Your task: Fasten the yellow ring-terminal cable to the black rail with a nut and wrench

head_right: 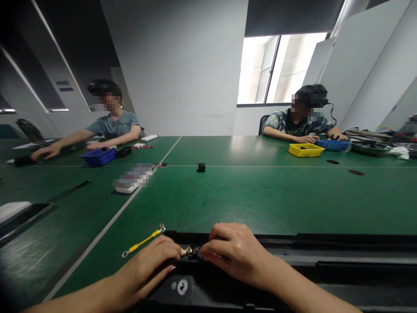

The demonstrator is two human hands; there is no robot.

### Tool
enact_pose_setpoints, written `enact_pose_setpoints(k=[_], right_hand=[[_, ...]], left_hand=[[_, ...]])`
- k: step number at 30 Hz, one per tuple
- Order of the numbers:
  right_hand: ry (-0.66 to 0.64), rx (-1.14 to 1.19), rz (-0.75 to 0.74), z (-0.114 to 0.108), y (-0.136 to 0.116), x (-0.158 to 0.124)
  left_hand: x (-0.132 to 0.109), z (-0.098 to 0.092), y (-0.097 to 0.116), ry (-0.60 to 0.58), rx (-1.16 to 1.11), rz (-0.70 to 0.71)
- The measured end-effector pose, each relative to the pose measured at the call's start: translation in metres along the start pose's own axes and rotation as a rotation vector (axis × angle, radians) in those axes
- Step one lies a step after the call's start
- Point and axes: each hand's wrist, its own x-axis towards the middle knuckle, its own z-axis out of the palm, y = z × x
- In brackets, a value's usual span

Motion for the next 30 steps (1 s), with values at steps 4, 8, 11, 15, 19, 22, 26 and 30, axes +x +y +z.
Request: enact_pose_setpoints(k=[4,8,11,15,19,22,26,30], right_hand=[[-0.004,0.039,0.015,0.0,0.0,0.0],[-0.01,0.084,0.063,0.002,0.002,-0.001],[-0.006,0.073,0.111,0.003,0.003,-0.001],[-0.051,0.09,0.183,0.001,0.001,0.001],[-0.129,0.078,0.226,-0.004,-0.006,0.004],[-0.141,0.095,0.218,-0.008,-0.01,0.005],[-0.121,0.182,0.24,-0.011,-0.013,0.006],[-0.057,0.306,0.304,-0.012,-0.013,0.007]], left_hand=[[0.0,0.0,0.0,0.003,0.003,0.003],[0.0,0.0,-0.001,0.002,-0.005,-0.004],[-0.001,0.0,-0.001,0.001,-0.008,0.0],[-0.001,0.0,-0.002,0.012,0.002,0.01],[0.0,0.001,-0.002,0.021,0.004,0.025],[0.0,0.002,-0.004,0.031,0.01,0.049],[0.0,0.004,-0.008,0.058,0.006,0.087],[0.0,0.004,-0.008,0.048,-0.002,0.075]])
